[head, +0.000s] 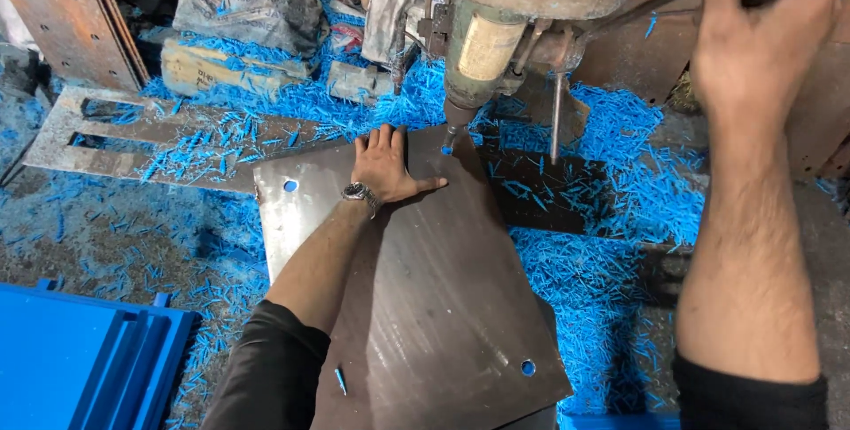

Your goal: The person places square metal plates one at a time on the drill press table, aligns them under the bit, and pulls the lever down to drill holes through each plate, then sets the drilled plate aside and takes the next one.

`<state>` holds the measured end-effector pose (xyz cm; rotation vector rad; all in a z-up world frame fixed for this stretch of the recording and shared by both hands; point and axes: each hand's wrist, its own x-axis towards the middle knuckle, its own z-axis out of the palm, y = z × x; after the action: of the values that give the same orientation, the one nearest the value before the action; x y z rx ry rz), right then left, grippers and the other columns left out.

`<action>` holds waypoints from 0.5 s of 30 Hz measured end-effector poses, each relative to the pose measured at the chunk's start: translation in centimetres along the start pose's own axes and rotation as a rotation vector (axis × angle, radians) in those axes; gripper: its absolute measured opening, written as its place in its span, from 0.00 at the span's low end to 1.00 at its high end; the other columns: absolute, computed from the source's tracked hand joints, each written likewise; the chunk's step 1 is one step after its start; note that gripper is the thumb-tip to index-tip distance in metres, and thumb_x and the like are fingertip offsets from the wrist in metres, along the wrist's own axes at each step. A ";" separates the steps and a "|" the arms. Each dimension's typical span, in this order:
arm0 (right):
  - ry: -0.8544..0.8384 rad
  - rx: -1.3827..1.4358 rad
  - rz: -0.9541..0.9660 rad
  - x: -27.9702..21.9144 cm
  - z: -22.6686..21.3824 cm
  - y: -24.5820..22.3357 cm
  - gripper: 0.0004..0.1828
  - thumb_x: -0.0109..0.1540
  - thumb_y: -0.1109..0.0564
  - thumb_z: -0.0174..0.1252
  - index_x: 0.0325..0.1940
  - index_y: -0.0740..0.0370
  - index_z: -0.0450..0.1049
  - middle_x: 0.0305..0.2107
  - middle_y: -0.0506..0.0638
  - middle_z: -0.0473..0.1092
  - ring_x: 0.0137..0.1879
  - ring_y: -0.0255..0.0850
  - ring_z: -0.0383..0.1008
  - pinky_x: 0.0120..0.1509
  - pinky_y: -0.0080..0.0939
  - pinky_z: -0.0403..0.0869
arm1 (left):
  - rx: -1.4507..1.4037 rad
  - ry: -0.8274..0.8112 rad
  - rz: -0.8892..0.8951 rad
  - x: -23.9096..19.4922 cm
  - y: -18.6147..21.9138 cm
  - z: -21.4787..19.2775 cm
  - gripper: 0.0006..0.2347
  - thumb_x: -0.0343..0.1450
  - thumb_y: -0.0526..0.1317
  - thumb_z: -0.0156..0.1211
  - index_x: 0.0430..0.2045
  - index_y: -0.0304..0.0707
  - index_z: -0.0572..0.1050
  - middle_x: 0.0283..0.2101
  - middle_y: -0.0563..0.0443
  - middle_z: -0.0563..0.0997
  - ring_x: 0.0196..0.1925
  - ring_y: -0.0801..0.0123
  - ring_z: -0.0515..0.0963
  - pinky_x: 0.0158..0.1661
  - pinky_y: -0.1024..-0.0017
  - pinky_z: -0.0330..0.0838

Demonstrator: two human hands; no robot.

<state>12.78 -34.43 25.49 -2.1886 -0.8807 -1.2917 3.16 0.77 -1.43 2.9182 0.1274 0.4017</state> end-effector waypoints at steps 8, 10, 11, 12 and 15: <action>-0.191 0.028 0.186 -6.9 -5.5 -8.7 0.08 0.70 0.76 0.68 0.47 0.81 0.74 0.32 0.63 0.75 0.28 0.45 0.72 0.26 0.38 0.67 | -0.025 -0.058 -0.012 -0.3 -0.1 0.0 0.56 0.55 0.83 0.55 0.61 0.25 0.64 0.57 0.33 0.66 0.58 0.43 0.66 0.58 0.44 0.55; -0.221 -0.027 0.209 -8.1 -6.1 -10.2 0.08 0.69 0.73 0.69 0.48 0.81 0.76 0.31 0.62 0.76 0.26 0.44 0.72 0.26 0.39 0.66 | -0.025 -0.067 -0.009 -0.3 -0.1 0.1 0.56 0.55 0.83 0.55 0.61 0.25 0.64 0.57 0.33 0.66 0.58 0.43 0.66 0.58 0.44 0.55; -0.242 -0.082 0.227 -8.6 -6.2 -11.0 0.09 0.67 0.70 0.69 0.48 0.81 0.78 0.29 0.62 0.77 0.25 0.43 0.72 0.25 0.40 0.66 | -0.023 -0.067 -0.006 -0.2 -0.2 0.0 0.56 0.55 0.83 0.54 0.60 0.25 0.64 0.57 0.33 0.66 0.58 0.44 0.66 0.57 0.44 0.55; -0.242 -0.080 0.227 -8.8 -6.1 -11.0 0.09 0.67 0.70 0.69 0.48 0.81 0.78 0.29 0.62 0.77 0.25 0.43 0.72 0.25 0.40 0.66 | -0.022 -0.067 -0.007 -0.1 -0.2 0.0 0.56 0.55 0.83 0.54 0.60 0.25 0.64 0.57 0.33 0.66 0.58 0.44 0.66 0.57 0.44 0.55; -0.324 -0.111 0.259 -9.8 -6.0 -11.3 0.12 0.70 0.65 0.66 0.52 0.81 0.80 0.24 0.57 0.75 0.18 0.42 0.67 0.22 0.39 0.62 | -0.026 -0.096 -0.010 0.0 -0.2 -0.1 0.56 0.55 0.83 0.54 0.62 0.25 0.63 0.59 0.33 0.65 0.60 0.43 0.65 0.58 0.42 0.55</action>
<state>-2.41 -33.44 20.23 -2.5468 -0.6203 -0.8978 3.17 0.94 -1.36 2.9038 0.1220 0.2589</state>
